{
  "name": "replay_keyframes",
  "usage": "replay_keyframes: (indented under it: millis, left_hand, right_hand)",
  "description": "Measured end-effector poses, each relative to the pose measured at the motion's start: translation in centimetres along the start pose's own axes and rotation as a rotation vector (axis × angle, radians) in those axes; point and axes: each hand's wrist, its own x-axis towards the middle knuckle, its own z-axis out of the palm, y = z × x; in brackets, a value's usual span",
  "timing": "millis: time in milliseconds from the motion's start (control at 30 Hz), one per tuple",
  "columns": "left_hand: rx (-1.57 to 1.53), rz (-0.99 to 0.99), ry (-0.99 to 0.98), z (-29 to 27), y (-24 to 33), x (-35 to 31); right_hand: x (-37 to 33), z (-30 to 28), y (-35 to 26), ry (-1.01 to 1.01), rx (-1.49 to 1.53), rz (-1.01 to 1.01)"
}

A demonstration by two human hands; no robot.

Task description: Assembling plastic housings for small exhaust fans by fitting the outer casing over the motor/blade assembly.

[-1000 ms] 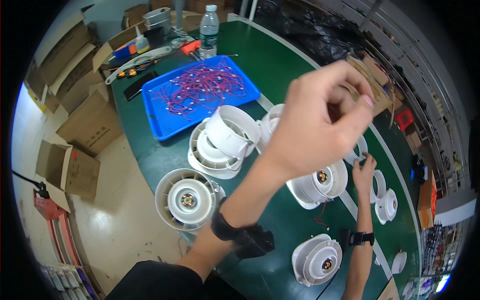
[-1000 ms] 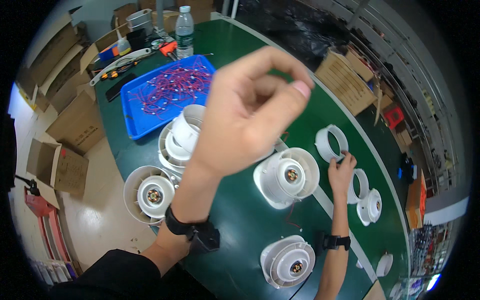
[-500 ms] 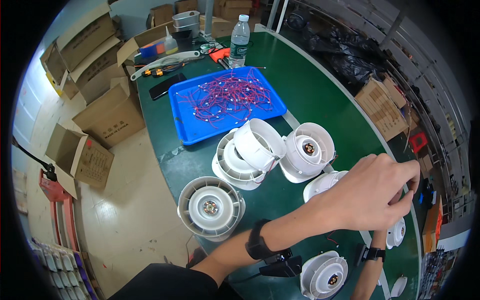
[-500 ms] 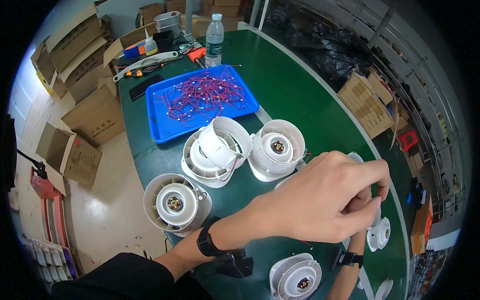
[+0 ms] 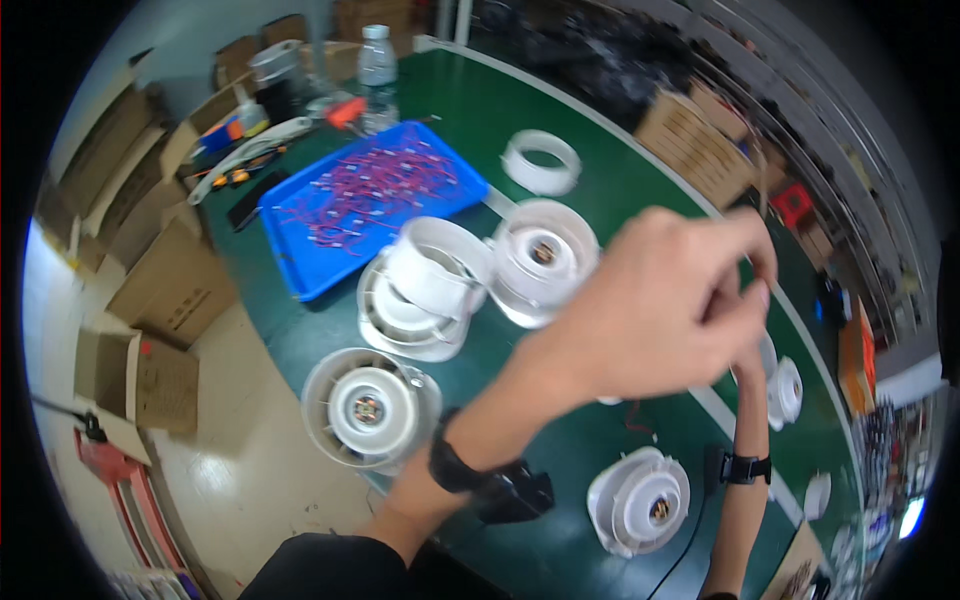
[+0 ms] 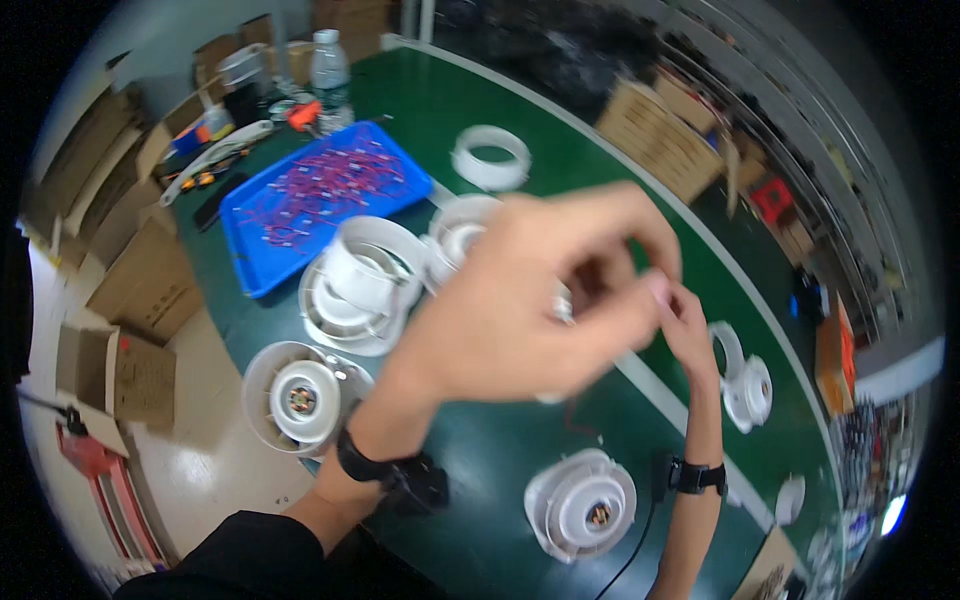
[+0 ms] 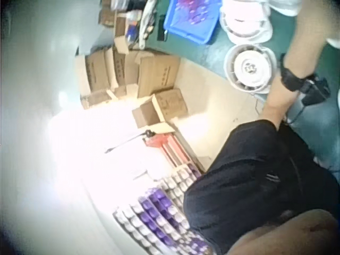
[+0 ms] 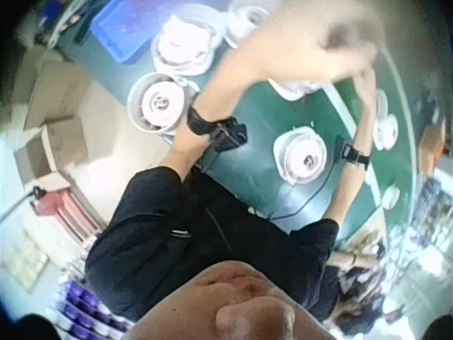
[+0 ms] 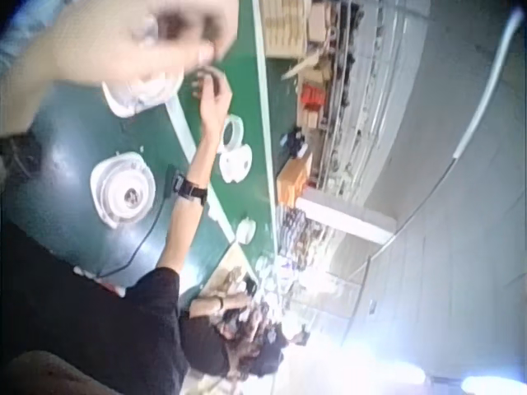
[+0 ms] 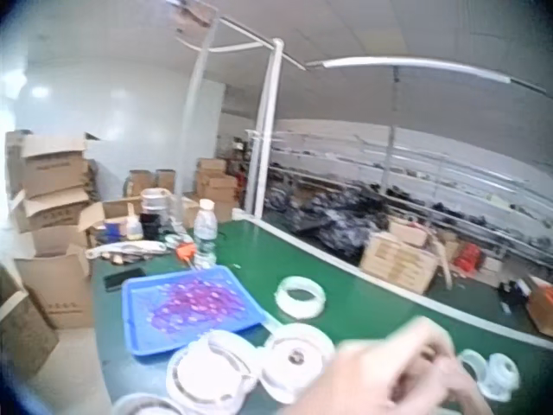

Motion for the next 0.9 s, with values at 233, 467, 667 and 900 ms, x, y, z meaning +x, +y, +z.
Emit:
replay_keyframes:
  millis: [233,467,667,900]
  left_hand:
    - [0.068,-0.005,-0.044,-0.4,-0.7,-0.2]
    - [0.020,-0.043,-0.098,1.7,0.1,-0.5]
    - [0.096,-0.032,-0.244,3.3,0.5,-1.4]
    - [-0.091,0.003,-0.336,4.9,1.5,-1.5]
  right_hand:
    - [-11.1,-1.0,-8.8,-0.403,-0.212,0.293]
    - [-17.3,0.2,-9.0,-0.584,-0.043,0.617]
    - [-16.7,0.7,-5.7,-0.668,0.249,0.596]
    - [-16.3,0.6,-4.7,-0.814,0.259,0.674]
